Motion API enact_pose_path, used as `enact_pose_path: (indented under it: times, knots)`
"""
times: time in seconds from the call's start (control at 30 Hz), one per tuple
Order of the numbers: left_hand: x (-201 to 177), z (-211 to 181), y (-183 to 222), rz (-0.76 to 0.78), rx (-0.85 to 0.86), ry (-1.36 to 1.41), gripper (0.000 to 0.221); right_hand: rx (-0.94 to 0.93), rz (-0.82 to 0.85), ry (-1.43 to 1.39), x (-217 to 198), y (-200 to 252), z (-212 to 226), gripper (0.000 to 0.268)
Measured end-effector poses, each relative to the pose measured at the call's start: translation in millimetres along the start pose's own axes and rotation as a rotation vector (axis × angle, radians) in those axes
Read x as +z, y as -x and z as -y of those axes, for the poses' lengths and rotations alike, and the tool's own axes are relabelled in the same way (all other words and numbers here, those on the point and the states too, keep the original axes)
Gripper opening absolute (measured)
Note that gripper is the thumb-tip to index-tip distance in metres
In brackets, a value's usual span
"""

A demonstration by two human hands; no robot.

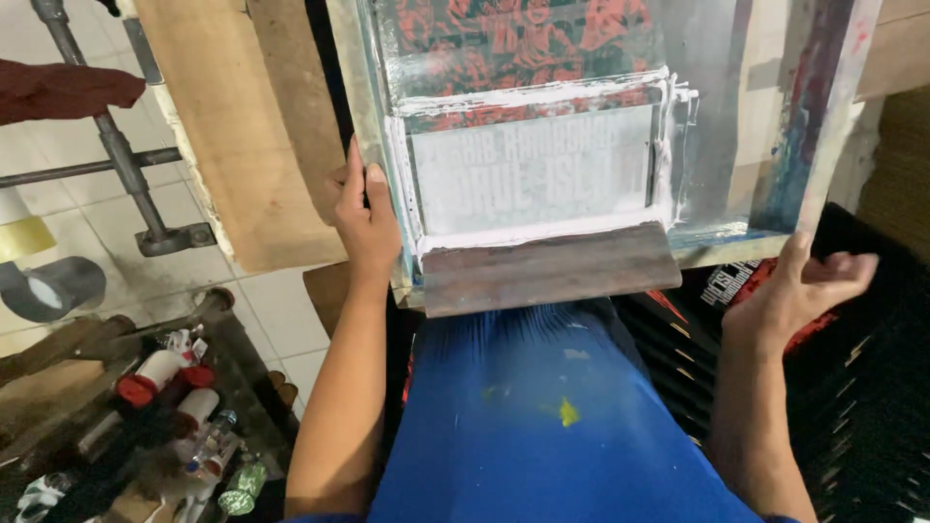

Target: Screen printing a design onto t-shirts using a manual screen and squeegee

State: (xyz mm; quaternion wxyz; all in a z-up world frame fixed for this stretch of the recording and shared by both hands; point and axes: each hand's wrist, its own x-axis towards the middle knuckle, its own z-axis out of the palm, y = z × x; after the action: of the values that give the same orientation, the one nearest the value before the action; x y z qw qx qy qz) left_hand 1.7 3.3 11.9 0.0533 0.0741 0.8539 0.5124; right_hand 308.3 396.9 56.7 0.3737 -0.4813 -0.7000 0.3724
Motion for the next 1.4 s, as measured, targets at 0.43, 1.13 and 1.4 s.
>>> enact_pose_path:
  times: [0.43, 1.13, 1.4]
  knots:
    - [13.6, 22.9, 0.0, -0.188, 0.048, -0.005, 0.043, -1.012, 1.170, 0.618, 130.5, 74.8, 169.6, 0.022]
    - [15.3, 8.9, -0.4, -0.101, -0.017, 0.012, 0.043, -0.975, 1.229, 0.630, 136.8, 76.1, 162.7, 0.003]
    - [9.6, 1.4, -1.1, -0.109, 0.004, -0.035, 0.044, -0.832, 1.344, 0.812, 248.9, -10.9, 199.3, 0.010]
